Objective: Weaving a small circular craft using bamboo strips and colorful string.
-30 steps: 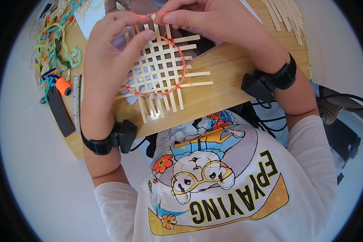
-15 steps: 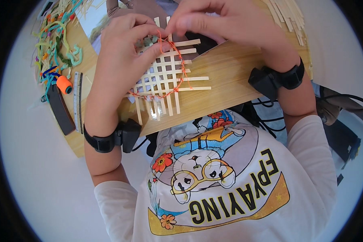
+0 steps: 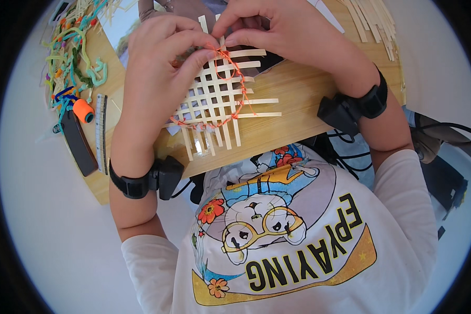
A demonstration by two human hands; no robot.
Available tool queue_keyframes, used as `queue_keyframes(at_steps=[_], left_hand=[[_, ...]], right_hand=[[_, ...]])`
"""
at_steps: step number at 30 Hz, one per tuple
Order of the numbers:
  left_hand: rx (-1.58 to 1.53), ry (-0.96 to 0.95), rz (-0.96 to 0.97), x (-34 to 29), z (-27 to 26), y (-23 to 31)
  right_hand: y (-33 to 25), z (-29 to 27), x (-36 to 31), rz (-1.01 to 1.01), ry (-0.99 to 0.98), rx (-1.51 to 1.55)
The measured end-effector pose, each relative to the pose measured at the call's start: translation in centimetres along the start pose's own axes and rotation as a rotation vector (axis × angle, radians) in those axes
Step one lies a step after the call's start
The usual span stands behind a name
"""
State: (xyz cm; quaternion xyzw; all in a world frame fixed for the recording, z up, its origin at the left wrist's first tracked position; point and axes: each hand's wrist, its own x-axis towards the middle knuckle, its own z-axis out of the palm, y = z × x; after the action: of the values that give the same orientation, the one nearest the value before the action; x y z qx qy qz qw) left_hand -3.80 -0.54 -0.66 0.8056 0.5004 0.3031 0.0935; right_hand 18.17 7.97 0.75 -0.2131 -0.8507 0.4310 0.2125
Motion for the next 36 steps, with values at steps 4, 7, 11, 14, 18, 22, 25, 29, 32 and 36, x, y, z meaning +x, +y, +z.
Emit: queue_keyframes(at_steps=[4,7,11,14,18,22,25,29,32,36], left_hand=[[0.008,0.011,0.026,-0.1,0.1,0.0],[0.019,0.022,0.022,-0.3,0.3,-0.3],[-0.007,0.020,-0.007,-0.3,0.8,-0.8],[0.000,0.014,-0.021,-0.5,0.8,-1.0],[-0.020,0.018,-0.055,-0.5,0.8,-0.9],[-0.047,-0.026,-0.069,-0.4,0.7,-1.0],[-0.082,-0.015,-0.077,-0.6,0.9,-1.2],[-0.094,0.004,-0.049,-0.5,0.8,-1.2],[-0.148,-0.006,-0.070,-0.4,0.8,-1.3],[-0.131,-0.025,-0.074,-0.3,0.8,-1.1]], right_hand=[[-0.7,-1.0,-0.3,0.185,0.010,0.312],[-2.3,-1.6,-1.1,-0.085,0.013,0.216],[-0.7,0.5,-1.2,-0.331,0.044,-0.127],[-1.4,1.1,-0.9,-0.270,-0.059,-0.303],[-0.2,0.7,-0.6,-0.153,0.072,-0.219],[0.1,-0.3,0.6,-0.351,0.050,-0.304],[0.4,0.3,0.8,-0.418,-0.024,-0.271],[0.9,0.5,1.0,-0.571,0.001,-0.316],[1.3,0.6,1.4,-0.715,0.038,-0.410],[0.9,0.6,1.4,-0.641,0.008,-0.499]])
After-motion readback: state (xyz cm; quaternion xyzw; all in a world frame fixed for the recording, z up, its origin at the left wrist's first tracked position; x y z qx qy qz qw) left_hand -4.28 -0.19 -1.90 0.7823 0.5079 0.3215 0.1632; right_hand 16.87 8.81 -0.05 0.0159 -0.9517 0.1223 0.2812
